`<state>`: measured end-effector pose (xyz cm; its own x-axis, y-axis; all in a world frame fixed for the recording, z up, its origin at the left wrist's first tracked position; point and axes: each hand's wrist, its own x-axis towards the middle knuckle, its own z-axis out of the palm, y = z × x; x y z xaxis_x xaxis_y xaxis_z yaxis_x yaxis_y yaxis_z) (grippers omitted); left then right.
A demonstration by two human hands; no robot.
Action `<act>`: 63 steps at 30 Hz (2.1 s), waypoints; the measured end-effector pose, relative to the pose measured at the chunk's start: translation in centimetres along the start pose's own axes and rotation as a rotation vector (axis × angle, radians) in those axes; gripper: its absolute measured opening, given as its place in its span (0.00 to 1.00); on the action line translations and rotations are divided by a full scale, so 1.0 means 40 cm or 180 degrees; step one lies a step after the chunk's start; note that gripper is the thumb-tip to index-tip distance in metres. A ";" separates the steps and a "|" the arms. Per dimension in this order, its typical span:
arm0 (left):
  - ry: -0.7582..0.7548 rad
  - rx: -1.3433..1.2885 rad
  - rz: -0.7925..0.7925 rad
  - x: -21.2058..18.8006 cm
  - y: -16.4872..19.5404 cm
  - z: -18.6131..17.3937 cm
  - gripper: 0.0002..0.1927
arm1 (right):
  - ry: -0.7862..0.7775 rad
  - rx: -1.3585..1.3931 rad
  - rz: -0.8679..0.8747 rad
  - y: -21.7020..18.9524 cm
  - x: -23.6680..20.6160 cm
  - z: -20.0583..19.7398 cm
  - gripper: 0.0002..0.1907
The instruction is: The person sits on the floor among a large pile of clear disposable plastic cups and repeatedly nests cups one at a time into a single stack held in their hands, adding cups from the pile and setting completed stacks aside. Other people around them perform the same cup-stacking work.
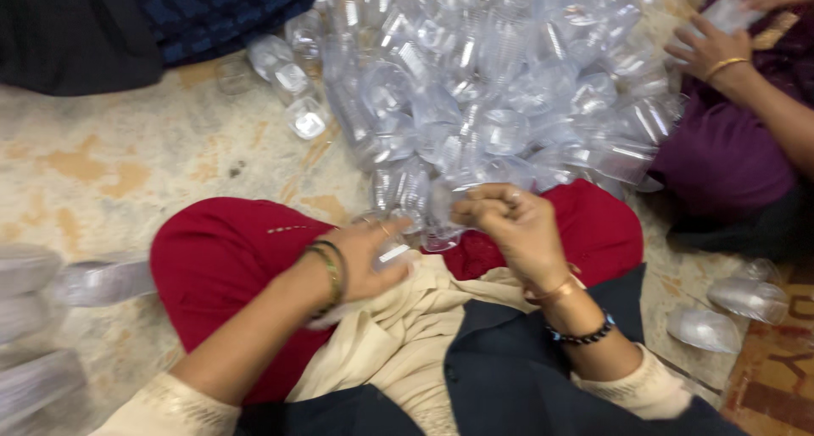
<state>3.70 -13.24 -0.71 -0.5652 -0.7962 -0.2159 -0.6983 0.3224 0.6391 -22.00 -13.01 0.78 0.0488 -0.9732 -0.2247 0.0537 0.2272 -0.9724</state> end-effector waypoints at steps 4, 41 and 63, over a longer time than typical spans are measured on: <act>-0.0994 0.0673 -0.0114 -0.049 0.056 -0.013 0.39 | 0.0177 -0.0346 -0.0020 -0.005 -0.019 0.017 0.11; 0.0720 0.1318 -0.2492 -0.304 -0.088 -0.144 0.26 | 0.0191 0.0818 0.0035 0.037 0.072 -0.089 0.10; 0.2097 -0.5580 -0.1891 0.169 0.037 0.170 0.35 | 0.0257 0.0907 0.0026 0.115 0.004 0.009 0.11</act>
<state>-4.15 -14.67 -6.26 0.0504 -0.7625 -0.6450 0.6590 -0.4599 0.5951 -21.37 -12.10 -3.70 -0.0285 -0.9684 -0.2478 0.3320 0.2246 -0.9162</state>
